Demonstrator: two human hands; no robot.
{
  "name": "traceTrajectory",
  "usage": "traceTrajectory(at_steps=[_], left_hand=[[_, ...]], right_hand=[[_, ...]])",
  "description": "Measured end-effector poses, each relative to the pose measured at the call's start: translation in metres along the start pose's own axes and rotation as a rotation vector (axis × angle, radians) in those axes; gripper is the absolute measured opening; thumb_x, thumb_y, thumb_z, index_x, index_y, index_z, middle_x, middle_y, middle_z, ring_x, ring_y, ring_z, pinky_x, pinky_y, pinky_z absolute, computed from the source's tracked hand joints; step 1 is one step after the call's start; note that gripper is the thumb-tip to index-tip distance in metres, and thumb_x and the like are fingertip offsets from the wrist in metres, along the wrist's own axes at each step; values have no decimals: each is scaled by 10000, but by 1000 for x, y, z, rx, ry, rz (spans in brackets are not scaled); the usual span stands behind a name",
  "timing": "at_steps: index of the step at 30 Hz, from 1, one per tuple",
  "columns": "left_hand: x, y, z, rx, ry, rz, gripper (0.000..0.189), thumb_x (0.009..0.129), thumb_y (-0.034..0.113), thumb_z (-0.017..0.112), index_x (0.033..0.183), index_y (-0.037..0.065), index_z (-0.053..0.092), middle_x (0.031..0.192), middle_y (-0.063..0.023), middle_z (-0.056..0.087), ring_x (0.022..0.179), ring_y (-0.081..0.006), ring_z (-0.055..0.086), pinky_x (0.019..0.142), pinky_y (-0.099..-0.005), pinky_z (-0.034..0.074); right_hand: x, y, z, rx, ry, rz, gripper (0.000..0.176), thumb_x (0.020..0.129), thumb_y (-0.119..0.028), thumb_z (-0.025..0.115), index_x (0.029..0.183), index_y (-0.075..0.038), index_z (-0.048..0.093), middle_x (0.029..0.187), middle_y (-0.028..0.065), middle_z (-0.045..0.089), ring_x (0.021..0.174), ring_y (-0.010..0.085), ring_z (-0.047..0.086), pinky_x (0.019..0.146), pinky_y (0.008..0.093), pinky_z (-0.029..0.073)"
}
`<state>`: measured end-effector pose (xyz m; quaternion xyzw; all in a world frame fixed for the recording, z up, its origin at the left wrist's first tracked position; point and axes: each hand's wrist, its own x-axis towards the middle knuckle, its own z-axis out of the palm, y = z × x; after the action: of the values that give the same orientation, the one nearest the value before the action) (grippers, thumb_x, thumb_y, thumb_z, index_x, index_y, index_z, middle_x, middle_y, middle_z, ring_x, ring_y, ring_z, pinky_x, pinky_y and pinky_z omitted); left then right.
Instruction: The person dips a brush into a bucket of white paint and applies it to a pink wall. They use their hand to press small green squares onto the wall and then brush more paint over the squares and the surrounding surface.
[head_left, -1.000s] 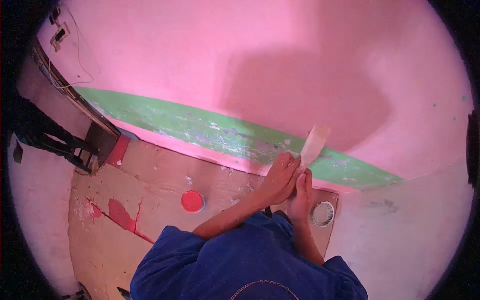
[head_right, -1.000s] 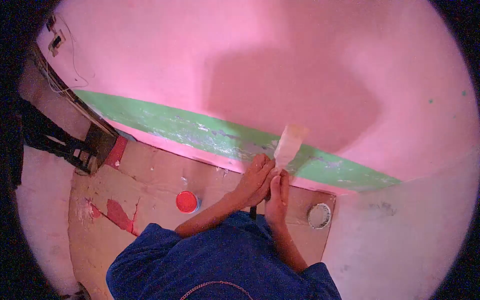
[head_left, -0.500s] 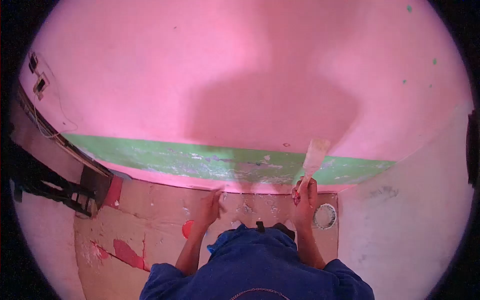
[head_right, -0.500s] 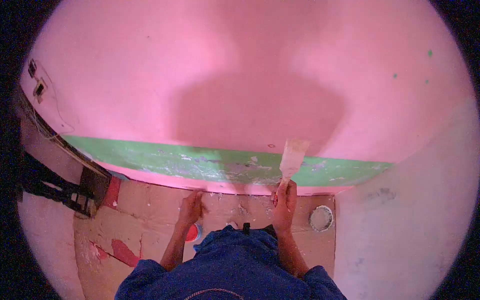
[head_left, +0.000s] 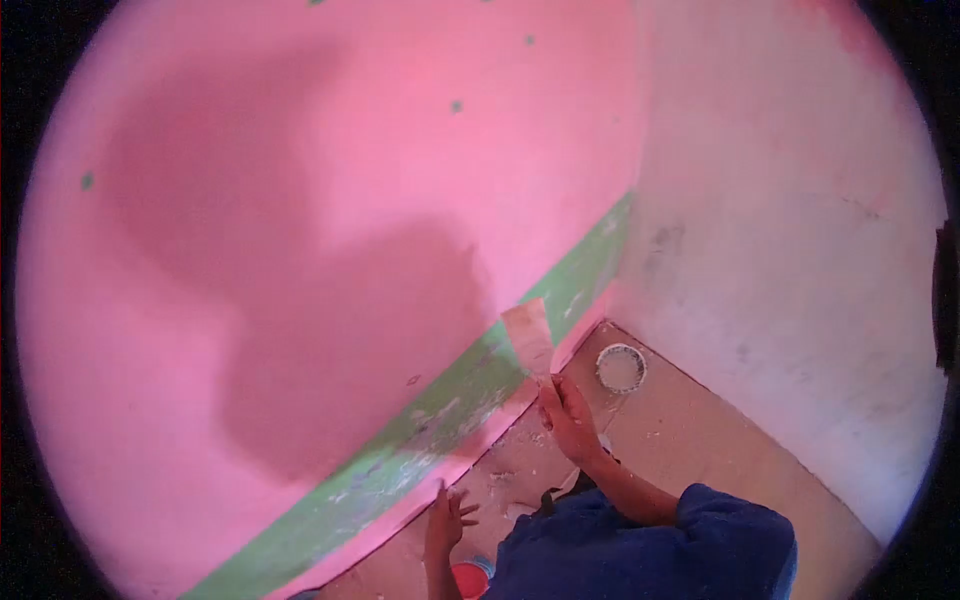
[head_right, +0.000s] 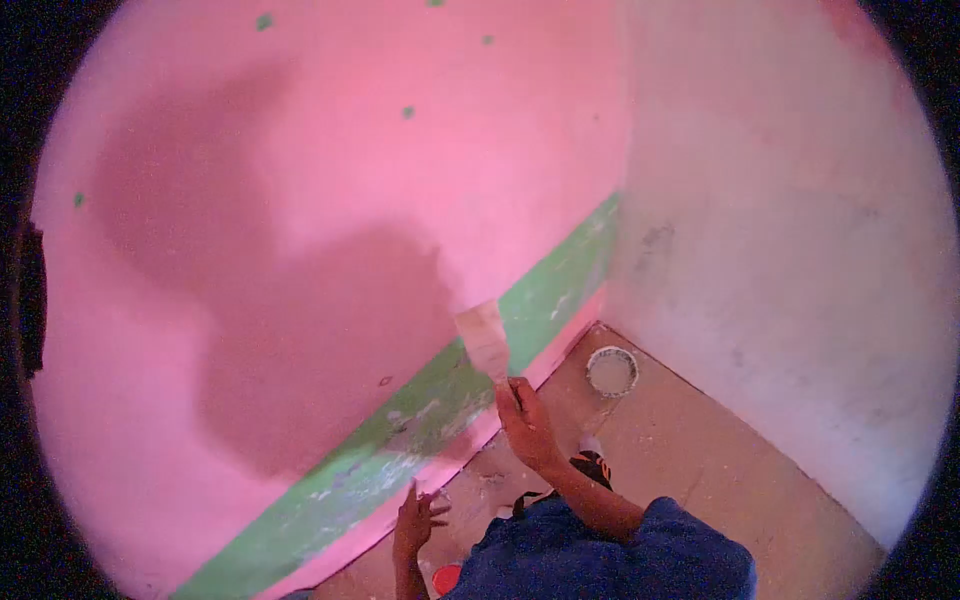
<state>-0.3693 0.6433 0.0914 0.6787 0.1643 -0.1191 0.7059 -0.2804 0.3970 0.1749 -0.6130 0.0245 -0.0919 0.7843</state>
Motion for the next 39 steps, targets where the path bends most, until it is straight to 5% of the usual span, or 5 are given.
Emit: traceTrajectory(at_steps=[2,10,19,27,39], left_hand=[[26,10,3,554,-173,-317,300,954,204,430,1205,54,496,993,-222,635,810,-279,660,776,-427,506],[63,-20,60,1129,-38,281,254,811,325,582,857,87,658,864,-118,670,806,-333,636,758,-464,486],[133,170,188,1298,365,806,660,856,222,510,1405,22,204,1447,-208,224,1339,-359,219,1077,-474,224],[171,385,226,1608,1098,1230,665,894,323,457,1401,-23,204,1467,-185,195,1374,-310,153,1087,-541,41],[160,385,202,1716,834,1313,649,854,366,506,1385,53,302,1462,-122,243,1368,-249,194,1085,-551,88]], right_hand=[[0,2,-29,-70,81,-19,150,963,-215,452,1002,-72,474,707,-46,402,578,35,382,498,189,323],[8,-27,-152,84,248,114,130,955,-232,466,944,-103,475,690,-58,391,551,23,367,472,187,303],[38,-46,-304,54,304,131,135,956,-240,459,935,-107,459,674,-57,361,548,25,352,451,189,288],[75,-67,-349,-26,282,63,125,954,-221,460,938,-97,460,662,-49,355,536,28,342,444,192,278],[128,-78,-314,95,294,177,145,903,-203,523,1019,-117,512,722,-34,479,557,68,410,466,213,348]])
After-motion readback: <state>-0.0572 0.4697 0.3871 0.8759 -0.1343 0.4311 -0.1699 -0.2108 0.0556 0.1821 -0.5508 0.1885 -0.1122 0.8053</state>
